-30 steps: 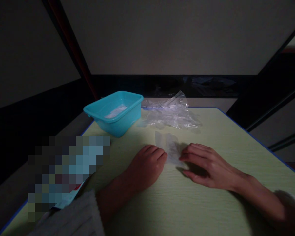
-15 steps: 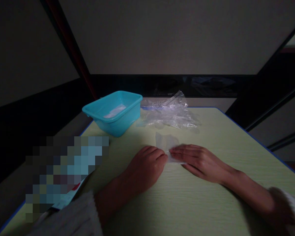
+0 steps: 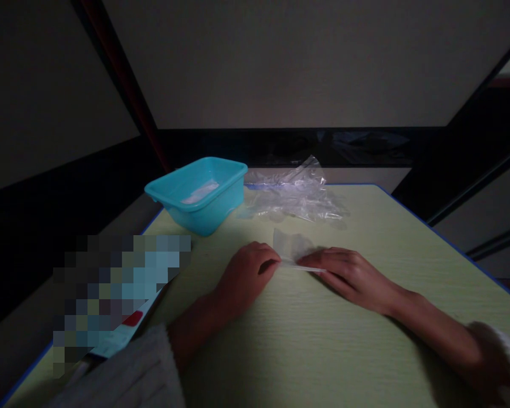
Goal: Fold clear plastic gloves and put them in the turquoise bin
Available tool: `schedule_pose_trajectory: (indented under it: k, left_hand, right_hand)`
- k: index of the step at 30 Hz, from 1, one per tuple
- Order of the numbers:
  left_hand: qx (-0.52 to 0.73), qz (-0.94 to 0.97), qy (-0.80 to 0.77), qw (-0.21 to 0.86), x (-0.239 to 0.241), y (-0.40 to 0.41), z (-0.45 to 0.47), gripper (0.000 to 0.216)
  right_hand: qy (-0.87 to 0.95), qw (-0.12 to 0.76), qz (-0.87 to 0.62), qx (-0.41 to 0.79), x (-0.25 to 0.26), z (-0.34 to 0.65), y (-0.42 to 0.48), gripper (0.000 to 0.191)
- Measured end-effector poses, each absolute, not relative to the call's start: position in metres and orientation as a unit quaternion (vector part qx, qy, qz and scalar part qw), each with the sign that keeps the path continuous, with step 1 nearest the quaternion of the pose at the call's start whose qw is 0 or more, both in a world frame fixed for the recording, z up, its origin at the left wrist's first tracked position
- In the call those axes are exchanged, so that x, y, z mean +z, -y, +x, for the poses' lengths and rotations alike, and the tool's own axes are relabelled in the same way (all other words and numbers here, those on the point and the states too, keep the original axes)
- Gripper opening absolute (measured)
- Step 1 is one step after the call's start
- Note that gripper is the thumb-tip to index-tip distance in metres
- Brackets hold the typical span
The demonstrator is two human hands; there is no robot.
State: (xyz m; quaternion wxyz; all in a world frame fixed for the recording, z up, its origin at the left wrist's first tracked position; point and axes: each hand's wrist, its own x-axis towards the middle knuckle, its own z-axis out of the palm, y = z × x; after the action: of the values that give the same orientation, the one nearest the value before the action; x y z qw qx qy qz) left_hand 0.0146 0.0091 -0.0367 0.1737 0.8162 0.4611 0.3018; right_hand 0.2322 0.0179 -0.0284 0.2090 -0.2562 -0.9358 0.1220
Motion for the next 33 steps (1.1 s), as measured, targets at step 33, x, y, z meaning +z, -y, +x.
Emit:
schedule_pose_trajectory:
  k: [33]
  left_hand:
    - [0.272,0.661,-0.651,0.257,-0.031,-0.027,0.035,0.05]
  right_hand:
    - [0.73,0.351,-0.546,0.213,-0.033,0.205,-0.039,0.034]
